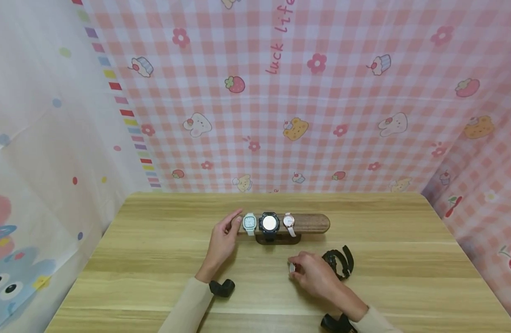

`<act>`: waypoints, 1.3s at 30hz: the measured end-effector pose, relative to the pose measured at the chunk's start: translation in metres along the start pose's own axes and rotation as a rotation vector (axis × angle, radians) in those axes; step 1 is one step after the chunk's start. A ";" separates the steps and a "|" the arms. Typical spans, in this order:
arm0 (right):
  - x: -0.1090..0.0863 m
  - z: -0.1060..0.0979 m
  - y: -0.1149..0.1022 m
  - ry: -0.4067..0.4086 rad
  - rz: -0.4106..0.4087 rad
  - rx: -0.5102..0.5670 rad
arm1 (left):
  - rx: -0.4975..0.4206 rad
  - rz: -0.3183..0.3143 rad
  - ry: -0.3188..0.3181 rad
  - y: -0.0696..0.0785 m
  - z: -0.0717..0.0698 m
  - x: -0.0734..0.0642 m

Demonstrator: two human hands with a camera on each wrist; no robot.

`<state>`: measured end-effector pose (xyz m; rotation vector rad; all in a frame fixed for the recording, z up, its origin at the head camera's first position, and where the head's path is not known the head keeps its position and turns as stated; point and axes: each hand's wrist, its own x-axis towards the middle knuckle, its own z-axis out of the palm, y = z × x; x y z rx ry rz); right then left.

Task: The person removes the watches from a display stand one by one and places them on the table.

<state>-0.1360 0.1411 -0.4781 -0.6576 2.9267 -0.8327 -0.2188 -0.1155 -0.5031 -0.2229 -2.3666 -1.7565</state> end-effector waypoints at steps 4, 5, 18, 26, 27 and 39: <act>0.001 0.001 0.001 -0.006 0.009 -0.007 | 0.001 -0.008 -0.010 0.015 -0.002 -0.002; 0.002 0.001 0.000 -0.005 0.013 -0.015 | 0.001 -0.005 -0.013 0.020 -0.003 -0.003; 0.007 -0.049 -0.005 0.145 -0.010 -0.025 | -0.006 0.034 -0.007 0.044 -0.006 0.001; 0.019 -0.090 0.005 0.126 -0.052 0.121 | -0.004 0.023 -0.018 0.043 -0.007 -0.001; 0.022 -0.093 0.007 0.118 -0.046 0.139 | -0.004 0.023 -0.018 0.043 -0.007 -0.001; 0.051 -0.090 0.019 0.026 -0.022 0.220 | -0.012 0.008 -0.014 0.039 -0.007 -0.009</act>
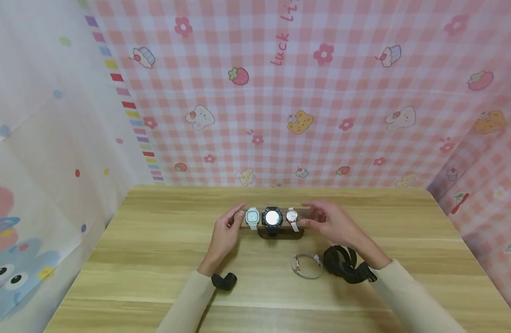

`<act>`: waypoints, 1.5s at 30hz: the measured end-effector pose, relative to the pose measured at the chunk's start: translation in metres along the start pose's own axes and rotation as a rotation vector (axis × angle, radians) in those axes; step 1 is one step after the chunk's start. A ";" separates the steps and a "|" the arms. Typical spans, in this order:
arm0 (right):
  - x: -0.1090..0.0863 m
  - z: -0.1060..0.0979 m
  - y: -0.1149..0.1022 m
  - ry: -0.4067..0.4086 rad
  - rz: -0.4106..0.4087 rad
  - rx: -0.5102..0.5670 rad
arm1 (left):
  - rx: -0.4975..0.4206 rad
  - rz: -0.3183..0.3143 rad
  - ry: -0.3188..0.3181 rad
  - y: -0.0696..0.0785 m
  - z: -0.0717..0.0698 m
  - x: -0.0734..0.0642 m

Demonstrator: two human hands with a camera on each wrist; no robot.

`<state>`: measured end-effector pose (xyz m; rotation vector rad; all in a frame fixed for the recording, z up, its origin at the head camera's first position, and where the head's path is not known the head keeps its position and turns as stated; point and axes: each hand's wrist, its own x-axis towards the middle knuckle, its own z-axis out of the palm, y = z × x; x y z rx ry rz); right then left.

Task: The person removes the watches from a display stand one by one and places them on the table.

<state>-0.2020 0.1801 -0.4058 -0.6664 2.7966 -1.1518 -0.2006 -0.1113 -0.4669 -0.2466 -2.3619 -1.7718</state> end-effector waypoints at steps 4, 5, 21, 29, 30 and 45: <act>0.006 0.005 0.004 -0.035 0.011 0.032 | -0.002 -0.002 -0.001 0.000 0.000 -0.001; 0.007 0.006 0.005 -0.041 0.013 0.040 | -0.003 -0.003 -0.001 -0.001 0.000 -0.001; 0.026 0.011 0.005 -0.072 0.026 0.047 | -0.005 0.006 0.021 -0.001 0.000 0.001; 0.033 0.014 0.006 -0.087 0.064 0.118 | -0.004 -0.004 -0.005 -0.001 0.000 0.001; 0.034 0.015 0.007 -0.089 0.067 0.127 | -0.004 -0.004 -0.007 -0.001 0.000 0.001; 0.036 0.018 0.011 -0.130 0.023 0.133 | 0.004 -0.003 -0.010 0.000 0.000 0.000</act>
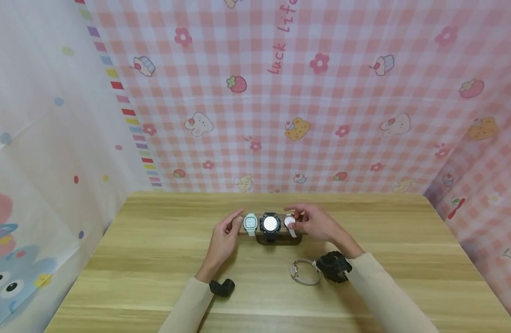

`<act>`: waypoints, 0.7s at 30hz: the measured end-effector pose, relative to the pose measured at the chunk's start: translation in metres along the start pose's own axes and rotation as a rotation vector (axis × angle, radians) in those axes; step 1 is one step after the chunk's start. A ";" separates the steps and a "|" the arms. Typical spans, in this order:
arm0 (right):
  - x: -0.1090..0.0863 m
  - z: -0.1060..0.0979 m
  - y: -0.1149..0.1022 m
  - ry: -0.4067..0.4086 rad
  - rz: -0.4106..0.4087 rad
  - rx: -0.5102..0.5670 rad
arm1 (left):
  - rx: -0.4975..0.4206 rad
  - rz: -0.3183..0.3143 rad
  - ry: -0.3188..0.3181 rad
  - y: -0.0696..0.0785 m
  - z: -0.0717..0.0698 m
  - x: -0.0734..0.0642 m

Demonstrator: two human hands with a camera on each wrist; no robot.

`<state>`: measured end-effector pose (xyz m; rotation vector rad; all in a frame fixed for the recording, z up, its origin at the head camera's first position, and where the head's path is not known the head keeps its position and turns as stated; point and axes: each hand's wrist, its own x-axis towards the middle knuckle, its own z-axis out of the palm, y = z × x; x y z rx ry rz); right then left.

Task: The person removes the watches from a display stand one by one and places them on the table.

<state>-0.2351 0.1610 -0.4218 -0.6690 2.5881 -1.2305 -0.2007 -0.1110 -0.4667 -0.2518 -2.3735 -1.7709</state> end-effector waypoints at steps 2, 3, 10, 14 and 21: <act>0.001 0.001 0.000 -0.003 -0.013 -0.006 | -0.005 -0.001 -0.001 -0.001 0.000 0.000; 0.001 0.002 0.000 0.001 -0.009 -0.007 | -0.008 -0.003 -0.001 -0.002 0.000 0.000; 0.000 0.005 0.000 0.024 -0.016 0.000 | -0.024 0.012 0.026 -0.028 0.004 0.007; 0.000 0.006 -0.002 0.032 -0.017 0.005 | -0.020 0.020 0.018 -0.038 0.004 0.009; 0.000 0.008 -0.002 0.041 -0.022 0.008 | -0.018 0.025 0.025 -0.044 0.006 0.011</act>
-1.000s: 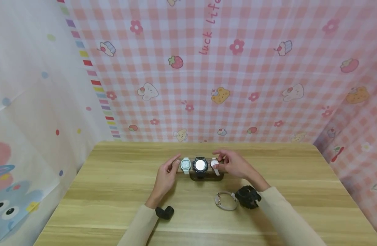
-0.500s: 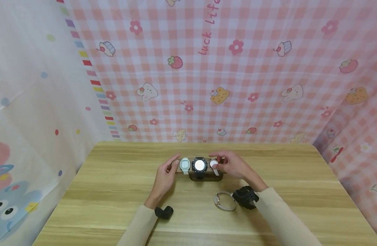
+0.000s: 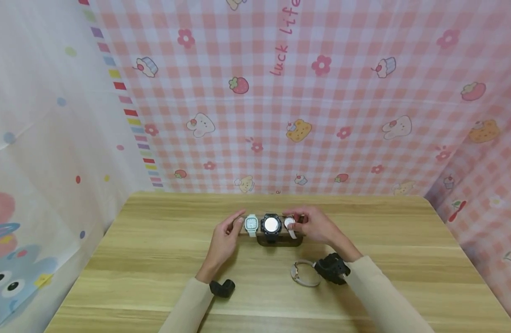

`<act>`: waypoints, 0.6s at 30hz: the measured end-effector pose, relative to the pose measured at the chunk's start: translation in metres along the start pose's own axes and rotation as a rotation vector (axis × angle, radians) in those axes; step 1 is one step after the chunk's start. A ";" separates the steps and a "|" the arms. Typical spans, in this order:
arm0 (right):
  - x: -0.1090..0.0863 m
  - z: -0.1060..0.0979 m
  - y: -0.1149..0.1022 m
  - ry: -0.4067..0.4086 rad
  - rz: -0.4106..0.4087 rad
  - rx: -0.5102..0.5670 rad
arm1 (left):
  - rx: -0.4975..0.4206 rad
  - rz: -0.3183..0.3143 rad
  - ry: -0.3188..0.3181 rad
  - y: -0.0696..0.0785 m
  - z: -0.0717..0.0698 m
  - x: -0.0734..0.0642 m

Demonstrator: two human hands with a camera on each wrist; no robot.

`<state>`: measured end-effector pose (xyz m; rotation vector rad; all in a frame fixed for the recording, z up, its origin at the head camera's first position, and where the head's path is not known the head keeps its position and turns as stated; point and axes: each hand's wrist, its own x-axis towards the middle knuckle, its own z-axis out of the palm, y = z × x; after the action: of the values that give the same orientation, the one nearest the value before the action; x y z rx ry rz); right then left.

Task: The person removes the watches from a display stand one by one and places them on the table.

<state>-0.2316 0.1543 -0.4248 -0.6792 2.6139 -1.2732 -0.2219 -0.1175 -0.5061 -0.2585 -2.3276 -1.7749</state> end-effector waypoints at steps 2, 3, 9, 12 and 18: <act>0.000 0.000 0.000 -0.001 0.000 -0.005 | 0.001 -0.012 0.000 0.001 0.000 0.000; 0.000 0.000 0.001 -0.002 0.001 -0.007 | 0.002 -0.020 0.000 0.002 0.000 0.000; -0.001 0.000 0.000 -0.004 0.012 -0.030 | -0.011 -0.037 -0.022 0.028 -0.004 -0.006; -0.002 -0.001 0.000 -0.006 0.013 -0.038 | -0.017 -0.032 -0.030 0.038 -0.005 -0.008; -0.002 -0.001 0.000 -0.006 0.010 -0.052 | -0.016 -0.037 -0.025 0.038 -0.005 -0.008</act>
<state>-0.2304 0.1558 -0.4242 -0.6762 2.6510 -1.2024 -0.2041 -0.1124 -0.4719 -0.2431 -2.3503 -1.8183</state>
